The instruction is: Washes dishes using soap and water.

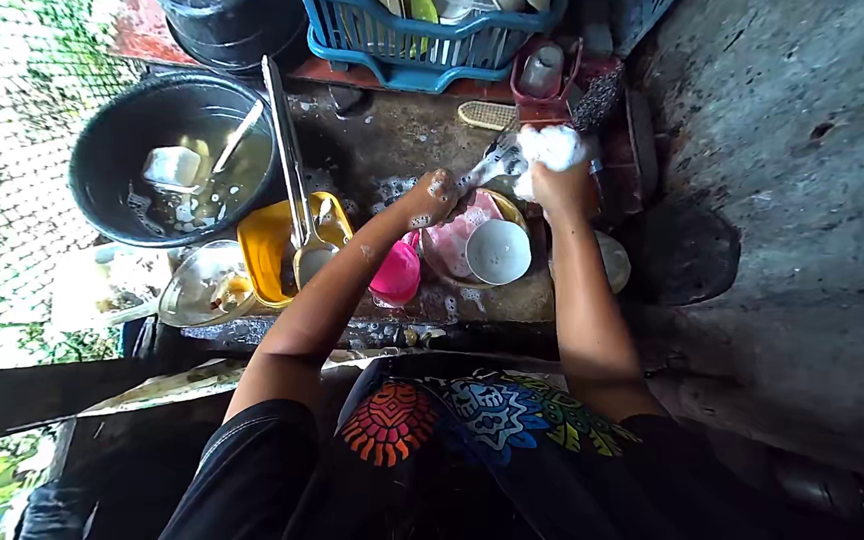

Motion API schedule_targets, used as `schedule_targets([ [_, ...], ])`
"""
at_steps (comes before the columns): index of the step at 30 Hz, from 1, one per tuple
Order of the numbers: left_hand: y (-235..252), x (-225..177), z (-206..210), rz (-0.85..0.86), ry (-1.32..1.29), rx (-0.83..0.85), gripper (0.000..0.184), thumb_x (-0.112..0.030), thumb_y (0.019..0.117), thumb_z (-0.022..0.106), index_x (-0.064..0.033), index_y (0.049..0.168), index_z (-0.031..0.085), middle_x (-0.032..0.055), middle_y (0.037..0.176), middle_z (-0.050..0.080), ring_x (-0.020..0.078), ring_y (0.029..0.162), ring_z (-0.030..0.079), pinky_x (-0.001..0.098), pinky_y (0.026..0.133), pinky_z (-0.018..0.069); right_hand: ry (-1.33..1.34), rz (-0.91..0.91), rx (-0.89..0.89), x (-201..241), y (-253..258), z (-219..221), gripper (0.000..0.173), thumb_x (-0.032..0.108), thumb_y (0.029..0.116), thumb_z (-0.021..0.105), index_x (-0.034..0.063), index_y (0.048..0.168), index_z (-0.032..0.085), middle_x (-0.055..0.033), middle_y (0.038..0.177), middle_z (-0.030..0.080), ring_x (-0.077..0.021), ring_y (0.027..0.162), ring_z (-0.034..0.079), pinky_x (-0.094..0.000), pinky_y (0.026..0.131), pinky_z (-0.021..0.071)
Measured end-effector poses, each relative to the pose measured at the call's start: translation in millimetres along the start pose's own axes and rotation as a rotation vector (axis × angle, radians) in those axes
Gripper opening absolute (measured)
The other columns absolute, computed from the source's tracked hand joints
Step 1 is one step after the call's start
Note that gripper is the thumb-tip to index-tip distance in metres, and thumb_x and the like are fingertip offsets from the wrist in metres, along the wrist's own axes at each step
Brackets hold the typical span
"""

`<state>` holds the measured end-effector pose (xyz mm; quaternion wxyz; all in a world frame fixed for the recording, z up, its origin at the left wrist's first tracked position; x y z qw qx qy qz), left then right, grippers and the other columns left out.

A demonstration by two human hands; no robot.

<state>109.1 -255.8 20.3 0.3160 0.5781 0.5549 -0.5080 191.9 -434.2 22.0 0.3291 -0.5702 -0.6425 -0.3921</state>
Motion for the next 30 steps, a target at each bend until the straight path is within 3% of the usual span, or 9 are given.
schedule_targets([
  [4,7,13,1,-0.108,0.304,0.129,0.025,-0.009,0.1077,0.049,0.0050,0.123,0.063,0.0162,0.104,0.065,0.0182,0.084,0.058,0.0357,0.080,0.0503,-0.180,-0.079,-0.065,-19,-12,-30,0.042,0.026,0.0949,0.071,-0.0082,0.119,0.066,-0.0241,0.114,0.069,-0.0286,0.105,0.068,-0.0455,0.096,0.0531],
  [7,47,51,23,-0.037,0.512,0.282,0.028,-0.001,0.0967,0.063,0.0046,0.124,0.065,0.0242,0.119,0.066,0.0351,0.108,0.064,0.0536,0.098,0.0489,-0.302,-0.017,-0.017,-28,-19,-33,0.037,0.026,0.0980,0.067,-0.0084,0.110,0.069,-0.0251,0.109,0.069,-0.0317,0.100,0.067,-0.0497,0.093,0.0519],
  [11,54,53,40,-0.121,0.679,0.405,0.028,-0.008,0.1038,0.054,0.0095,0.124,0.063,0.0296,0.124,0.064,0.0430,0.118,0.062,0.0586,0.102,0.0452,-0.441,0.048,0.224,-47,-20,-16,0.037,0.025,0.0979,0.069,-0.0087,0.114,0.066,-0.0280,0.111,0.068,-0.0385,0.104,0.067,-0.0569,0.095,0.0505],
  [13,54,53,42,-0.164,0.657,0.414,0.033,-0.008,0.1026,0.057,0.0094,0.130,0.061,0.0302,0.135,0.060,0.0432,0.130,0.056,0.0577,0.111,0.0403,-0.603,0.083,0.345,-15,-31,-8,0.040,0.025,0.0999,0.067,-0.0110,0.117,0.065,-0.0317,0.119,0.066,-0.0445,0.114,0.063,-0.0597,0.101,0.0459],
  [18,66,50,13,-0.089,0.666,0.199,0.030,-0.014,0.0979,0.066,0.0012,0.124,0.067,0.0237,0.126,0.066,0.0399,0.120,0.062,0.0593,0.104,0.0466,-0.617,0.186,0.273,112,-66,-13,0.034,-0.003,0.0931,0.069,-0.0177,0.122,0.060,-0.0349,0.126,0.062,-0.0455,0.118,0.060,-0.0513,0.105,0.0445],
  [21,65,58,-24,-0.276,0.693,0.046,0.035,-0.023,0.0972,0.068,-0.0025,0.126,0.067,0.0240,0.130,0.064,0.0430,0.123,0.061,0.0674,0.099,0.0473,-0.589,0.129,0.190,17,-54,-33,0.040,0.019,0.1015,0.064,-0.0108,0.127,0.062,-0.0299,0.130,0.063,-0.0420,0.124,0.060,-0.0538,0.108,0.0431],
  [23,75,93,-35,-0.387,0.733,0.019,0.040,-0.029,0.0948,0.070,-0.0029,0.126,0.066,0.0258,0.129,0.064,0.0460,0.122,0.061,0.0714,0.096,0.0470,-0.562,-0.047,0.035,-57,-50,-54,0.045,0.035,0.1019,0.063,-0.0060,0.119,0.066,-0.0286,0.117,0.068,-0.0442,0.109,0.066,-0.0628,0.096,0.0494],
  [25,79,112,-36,-0.401,0.801,0.034,0.045,-0.027,0.0934,0.072,-0.0021,0.130,0.063,0.0274,0.131,0.062,0.0477,0.124,0.059,0.0719,0.096,0.0467,-0.613,0.032,0.038,-79,-55,-77,0.047,0.039,0.1019,0.062,-0.0038,0.121,0.064,-0.0294,0.114,0.067,-0.0461,0.107,0.065,-0.0666,0.092,0.0488],
  [30,5,18,-38,-0.455,0.702,0.213,0.035,-0.007,0.1021,0.059,0.0125,0.131,0.057,0.0310,0.137,0.057,0.0445,0.130,0.054,0.0596,0.108,0.0412,-0.810,0.238,0.393,-102,-55,-93,0.049,0.024,0.0976,0.069,-0.0092,0.133,0.058,-0.0344,0.131,0.060,-0.0480,0.127,0.056,-0.0635,0.108,0.0401],
])
Point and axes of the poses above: each hand's wrist, its own y-axis towards the middle knuckle, its own z-axis out of the palm, x = y × z, the point moved 4 cm from there along y, towards the middle knuckle
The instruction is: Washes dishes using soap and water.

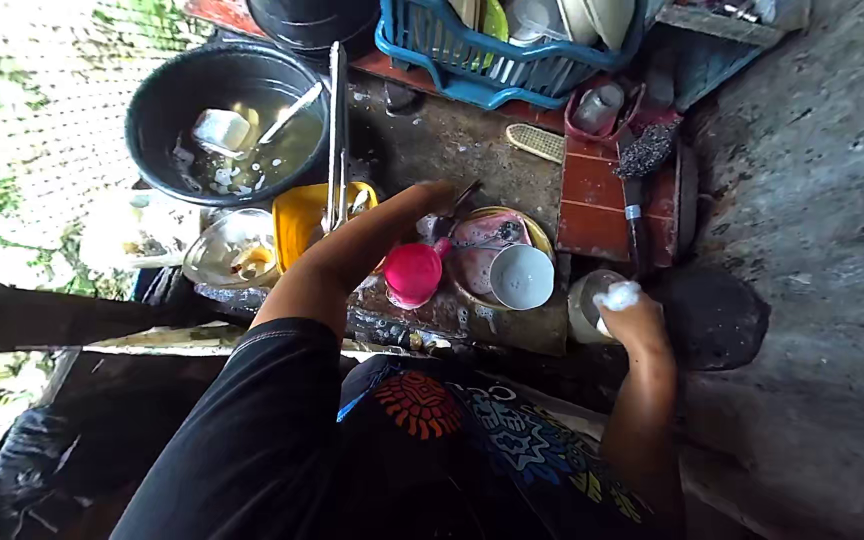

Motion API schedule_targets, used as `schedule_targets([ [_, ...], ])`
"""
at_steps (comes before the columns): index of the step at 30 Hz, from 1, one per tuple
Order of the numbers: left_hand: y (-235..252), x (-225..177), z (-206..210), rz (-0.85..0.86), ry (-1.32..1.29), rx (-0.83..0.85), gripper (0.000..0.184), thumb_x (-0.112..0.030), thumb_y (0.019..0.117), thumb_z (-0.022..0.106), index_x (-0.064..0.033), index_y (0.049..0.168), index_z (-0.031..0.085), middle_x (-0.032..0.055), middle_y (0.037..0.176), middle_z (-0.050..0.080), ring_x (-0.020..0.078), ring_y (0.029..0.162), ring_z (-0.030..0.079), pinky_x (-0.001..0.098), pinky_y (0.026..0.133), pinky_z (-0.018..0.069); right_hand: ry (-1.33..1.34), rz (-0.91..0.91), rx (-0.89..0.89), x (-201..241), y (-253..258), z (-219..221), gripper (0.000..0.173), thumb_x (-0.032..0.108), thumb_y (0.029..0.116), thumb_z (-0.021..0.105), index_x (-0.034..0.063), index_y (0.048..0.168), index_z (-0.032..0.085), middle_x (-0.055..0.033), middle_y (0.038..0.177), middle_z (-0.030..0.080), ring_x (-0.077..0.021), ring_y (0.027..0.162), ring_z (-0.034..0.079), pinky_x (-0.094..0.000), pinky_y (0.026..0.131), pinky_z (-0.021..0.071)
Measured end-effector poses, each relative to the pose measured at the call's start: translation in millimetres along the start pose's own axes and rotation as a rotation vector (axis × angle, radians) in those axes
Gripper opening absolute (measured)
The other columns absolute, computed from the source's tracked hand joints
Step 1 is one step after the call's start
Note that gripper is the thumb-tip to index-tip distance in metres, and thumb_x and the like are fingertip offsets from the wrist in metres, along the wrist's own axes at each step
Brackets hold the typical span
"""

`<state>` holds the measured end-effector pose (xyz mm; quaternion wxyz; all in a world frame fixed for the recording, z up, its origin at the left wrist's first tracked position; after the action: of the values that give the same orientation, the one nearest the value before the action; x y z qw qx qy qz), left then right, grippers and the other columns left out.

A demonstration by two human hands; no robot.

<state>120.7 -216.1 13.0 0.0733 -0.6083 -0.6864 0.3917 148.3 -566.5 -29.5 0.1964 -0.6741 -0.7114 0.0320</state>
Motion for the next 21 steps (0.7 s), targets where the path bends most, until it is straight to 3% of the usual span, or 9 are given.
schedule_targets([
  [4,-21,8,-8,0.042,-0.171,-0.125,0.037,-0.008,0.1058,0.052,0.0127,0.137,0.052,0.0314,0.141,0.054,0.0435,0.135,0.051,0.0554,0.113,0.0385,-0.210,-0.052,0.260,-10,28,28,0.052,0.021,0.0963,0.069,-0.0093,0.136,0.056,-0.0343,0.136,0.057,-0.0486,0.131,0.052,-0.0657,0.110,0.0376],
  [7,8,36,-7,0.280,-0.380,-0.447,0.034,-0.004,0.1025,0.056,0.0139,0.132,0.056,0.0315,0.136,0.058,0.0405,0.130,0.055,0.0489,0.113,0.0399,-0.308,0.022,0.387,2,16,28,0.046,0.016,0.0984,0.066,-0.0115,0.134,0.056,-0.0360,0.136,0.056,-0.0493,0.131,0.052,-0.0655,0.109,0.0376],
  [9,7,51,-12,0.434,-0.609,-0.690,0.033,-0.006,0.1055,0.049,0.0139,0.131,0.055,0.0295,0.129,0.061,0.0342,0.121,0.061,0.0432,0.108,0.0459,-0.230,-0.001,0.293,5,13,10,0.050,0.017,0.0926,0.074,-0.0109,0.131,0.058,-0.0364,0.129,0.059,-0.0499,0.124,0.056,-0.0664,0.105,0.0405],
  [12,-28,49,-16,0.551,-1.064,-0.886,0.033,-0.012,0.1109,0.038,0.0099,0.133,0.048,0.0126,0.106,0.066,0.0114,0.089,0.065,0.0287,0.082,0.0557,-0.104,-0.184,-0.028,35,-1,-38,0.058,0.036,0.0969,0.070,-0.0108,0.128,0.060,-0.0383,0.121,0.062,-0.0541,0.116,0.059,-0.0717,0.099,0.0422],
  [14,-43,31,-5,0.595,-1.293,-1.031,0.031,-0.010,0.1109,0.037,0.0098,0.132,0.048,0.0072,0.093,0.064,0.0083,0.078,0.062,0.0280,0.074,0.0551,0.120,-0.350,-0.231,77,-18,-53,0.055,0.037,0.1026,0.060,-0.0109,0.130,0.057,-0.0328,0.117,0.065,-0.0439,0.107,0.066,-0.0622,0.095,0.0494],
  [17,-49,-21,18,0.689,-1.402,-1.204,0.029,-0.003,0.1065,0.035,0.0127,0.127,0.048,0.0079,0.088,0.059,0.0084,0.072,0.056,0.0276,0.067,0.0525,0.716,-0.508,-0.276,145,-33,-33,0.040,0.027,0.1087,0.046,-0.0006,0.137,0.053,-0.0085,0.112,0.066,-0.0106,0.094,0.068,-0.0322,0.085,0.0592],
  [19,-42,-57,35,0.748,-1.453,-1.165,0.026,-0.001,0.1045,0.038,0.0145,0.122,0.051,0.0105,0.090,0.059,0.0086,0.077,0.057,0.0265,0.074,0.0529,1.030,-0.469,-0.202,176,-37,-10,0.037,0.025,0.1107,0.042,0.0018,0.136,0.055,-0.0040,0.115,0.065,-0.0064,0.098,0.064,-0.0278,0.088,0.0551],
  [20,-38,-70,43,0.738,-1.438,-1.146,0.024,-0.001,0.1039,0.041,0.0149,0.116,0.054,0.0134,0.089,0.061,0.0116,0.079,0.059,0.0286,0.076,0.0534,1.208,-0.380,-0.168,181,-37,2,0.031,0.025,0.1108,0.042,0.0063,0.132,0.056,0.0004,0.108,0.066,-0.0036,0.092,0.065,-0.0239,0.081,0.0566],
  [21,-39,-79,52,0.700,-1.407,-1.117,0.023,-0.002,0.1036,0.044,0.0155,0.113,0.056,0.0177,0.089,0.064,0.0167,0.081,0.062,0.0326,0.078,0.0543,1.392,-0.258,-0.134,180,-39,12,0.027,0.024,0.1108,0.042,0.0059,0.126,0.056,-0.0018,0.102,0.066,-0.0073,0.088,0.065,-0.0273,0.079,0.0572],
])
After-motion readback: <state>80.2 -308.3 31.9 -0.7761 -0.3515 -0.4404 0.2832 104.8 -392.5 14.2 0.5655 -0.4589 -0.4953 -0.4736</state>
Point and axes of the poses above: each hand's wrist, its own y-axis towards the middle knuckle, its own z-axis out of the palm, x = y × z, the point moved 4 cm from there along y, towards the middle knuckle
